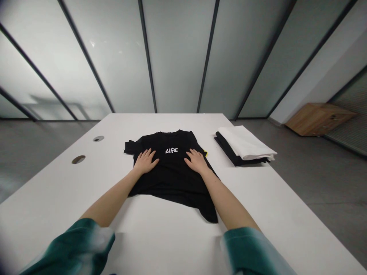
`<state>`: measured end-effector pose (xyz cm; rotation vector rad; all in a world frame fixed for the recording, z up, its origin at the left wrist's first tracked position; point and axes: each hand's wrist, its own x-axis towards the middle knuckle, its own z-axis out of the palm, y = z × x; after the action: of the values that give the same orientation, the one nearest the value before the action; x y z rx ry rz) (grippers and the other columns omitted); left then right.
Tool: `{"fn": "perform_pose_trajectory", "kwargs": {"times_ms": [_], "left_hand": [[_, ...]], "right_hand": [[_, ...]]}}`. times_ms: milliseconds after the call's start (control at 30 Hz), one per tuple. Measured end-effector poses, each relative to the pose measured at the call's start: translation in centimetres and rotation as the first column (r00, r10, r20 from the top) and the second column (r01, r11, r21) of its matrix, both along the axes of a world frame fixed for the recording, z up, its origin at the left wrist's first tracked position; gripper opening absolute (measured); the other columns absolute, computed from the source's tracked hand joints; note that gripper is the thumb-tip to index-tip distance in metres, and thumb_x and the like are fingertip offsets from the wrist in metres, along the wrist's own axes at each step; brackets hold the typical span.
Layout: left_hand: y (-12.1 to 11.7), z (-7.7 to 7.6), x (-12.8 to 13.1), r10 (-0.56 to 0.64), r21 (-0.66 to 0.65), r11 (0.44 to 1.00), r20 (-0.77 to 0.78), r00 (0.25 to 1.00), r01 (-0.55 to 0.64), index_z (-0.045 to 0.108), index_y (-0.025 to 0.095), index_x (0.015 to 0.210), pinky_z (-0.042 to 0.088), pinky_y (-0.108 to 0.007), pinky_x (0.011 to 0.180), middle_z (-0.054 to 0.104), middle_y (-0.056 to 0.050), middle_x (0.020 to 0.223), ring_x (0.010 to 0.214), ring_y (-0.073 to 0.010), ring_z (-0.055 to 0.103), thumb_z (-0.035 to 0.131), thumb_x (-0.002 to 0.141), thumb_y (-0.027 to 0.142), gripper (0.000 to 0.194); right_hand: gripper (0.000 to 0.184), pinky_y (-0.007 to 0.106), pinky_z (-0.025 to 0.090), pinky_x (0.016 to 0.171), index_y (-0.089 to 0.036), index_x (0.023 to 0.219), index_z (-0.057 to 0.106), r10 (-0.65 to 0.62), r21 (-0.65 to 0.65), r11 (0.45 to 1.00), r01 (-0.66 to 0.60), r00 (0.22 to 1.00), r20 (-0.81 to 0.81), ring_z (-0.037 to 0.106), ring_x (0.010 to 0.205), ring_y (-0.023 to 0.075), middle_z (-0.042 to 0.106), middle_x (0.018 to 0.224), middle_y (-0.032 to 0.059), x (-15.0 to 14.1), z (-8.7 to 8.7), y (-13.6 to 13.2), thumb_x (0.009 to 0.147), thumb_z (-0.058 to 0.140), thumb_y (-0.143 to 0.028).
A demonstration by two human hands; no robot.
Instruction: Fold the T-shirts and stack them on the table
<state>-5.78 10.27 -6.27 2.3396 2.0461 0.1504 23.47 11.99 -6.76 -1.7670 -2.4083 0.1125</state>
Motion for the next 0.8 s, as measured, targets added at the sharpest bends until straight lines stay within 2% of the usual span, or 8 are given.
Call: {"fn": "perform_pose_trajectory", "kwargs": {"times_ms": [133, 233, 300, 367, 467, 567, 700, 800], "left_hand": [[-0.2, 0.1, 0.3, 0.011, -0.013, 1.0, 0.023, 1.0, -0.01, 0.039, 0.016, 0.151, 0.021, -0.054, 0.118, 0.03, -0.015, 0.16, 0.147, -0.0329, 0.026, 0.037, 0.095, 0.055, 0.067], [0.3, 0.7, -0.5, 0.018, 0.083, 0.996, 0.086, 0.996, -0.025, 0.046, 0.018, 0.145, 0.026, -0.051, 0.116, 0.038, -0.014, 0.156, 0.144, -0.0326, 0.033, 0.043, 0.093, 0.051, 0.062], [1.3, 1.6, -2.0, 0.117, 0.192, 0.97, 0.173, 0.978, -0.15, 0.052, 0.017, 0.139, 0.033, -0.047, 0.112, 0.048, -0.015, 0.149, 0.137, -0.032, 0.041, 0.045, 0.093, 0.045, 0.054], [2.5, 2.4, -4.4, 0.299, 0.232, 0.9, 0.284, 0.911, -0.368, 0.055, 0.016, 0.134, 0.039, -0.047, 0.105, 0.056, -0.017, 0.139, 0.128, -0.0328, 0.048, 0.043, 0.093, 0.04, 0.049], [4.5, 3.2, -8.2, 0.553, 0.12, 0.768, 0.372, 0.745, -0.63, 0.057, 0.013, 0.13, 0.041, -0.051, 0.1, 0.056, -0.022, 0.134, 0.125, -0.0368, 0.05, 0.042, 0.092, 0.039, 0.049], [6.1, 3.1, -10.7, 0.685, -0.019, 0.694, 0.324, 0.652, -0.72, 0.062, 0.009, 0.123, 0.038, -0.055, 0.102, 0.055, -0.026, 0.133, 0.127, -0.0418, 0.047, 0.044, 0.089, 0.052, 0.058], [7.9, 2.8, -11.3, 0.703, -0.052, 0.688, 0.297, 0.647, -0.724, 0.067, 0.009, 0.116, 0.036, -0.057, 0.103, 0.054, -0.029, 0.134, 0.129, -0.0454, 0.045, 0.043, 0.083, 0.069, 0.073], [9.5, 2.8, -11.2, 0.702, -0.091, 0.688, 0.339, 0.627, -0.72, 0.067, 0.01, 0.116, 0.037, -0.057, 0.103, 0.054, -0.028, 0.136, 0.129, -0.0452, 0.046, 0.049, 0.08, 0.069, 0.071]], "right_hand": [[0.052, 0.044, 0.029, 0.115, -0.016, 0.142, 0.052, 0.002, 0.01, 1.0, -0.002, 1.0, 0.0, 0.036, 0.143, 0.0288, 0.042, 0.153, 0.0135, 0.1, 0.0, 0.0, 0.098, 0.042, -0.043], [0.052, 0.044, 0.03, 0.115, -0.016, 0.142, 0.052, 0.003, 0.011, 1.0, -0.003, 1.0, -0.003, 0.035, 0.143, 0.029, 0.042, 0.153, 0.0136, 0.0, 0.0, -0.1, 0.099, 0.042, -0.042], [0.052, 0.044, 0.029, 0.115, -0.016, 0.142, 0.052, 0.002, 0.01, 1.0, -0.002, 1.0, -0.007, 0.035, 0.143, 0.0289, 0.042, 0.153, 0.0135, 0.0, 0.0, -0.2, 0.098, 0.042, -0.042], [0.052, 0.044, 0.029, 0.115, -0.017, 0.142, 0.052, 0.0, 0.009, 1.0, 0.0, 1.0, -0.014, 0.036, 0.143, 0.0287, 0.042, 0.153, 0.0134, 0.0, 0.0, -0.2, 0.098, 0.043, -0.042], [0.052, 0.045, 0.028, 0.116, -0.016, 0.142, 0.052, -0.001, 0.01, 1.0, 0.001, 1.0, -0.022, 0.036, 0.143, 0.0286, 0.042, 0.153, 0.0137, 0.0, 0.0, -0.1, 0.098, 0.043, -0.042], [0.052, 0.044, 0.029, 0.115, -0.016, 0.142, 0.053, 0.001, 0.009, 1.0, -0.001, 1.0, -0.024, 0.036, 0.143, 0.0288, 0.042, 0.153, 0.0137, 0.0, -0.2, 0.0, 0.098, 0.043, -0.042], [0.052, 0.045, 0.029, 0.115, -0.017, 0.141, 0.053, 0.002, 0.009, 1.0, -0.002, 0.999, -0.032, 0.036, 0.143, 0.0284, 0.042, 0.153, 0.0132, 0.1, -0.3, 0.0, 0.098, 0.042, -0.043], [0.052, 0.044, 0.028, 0.115, -0.016, 0.142, 0.053, 0.004, 0.005, 1.0, -0.003, 0.999, -0.036, 0.035, 0.143, 0.0282, 0.041, 0.154, 0.0135, 0.1, -0.2, 0.0, 0.098, 0.042, -0.042]]}}
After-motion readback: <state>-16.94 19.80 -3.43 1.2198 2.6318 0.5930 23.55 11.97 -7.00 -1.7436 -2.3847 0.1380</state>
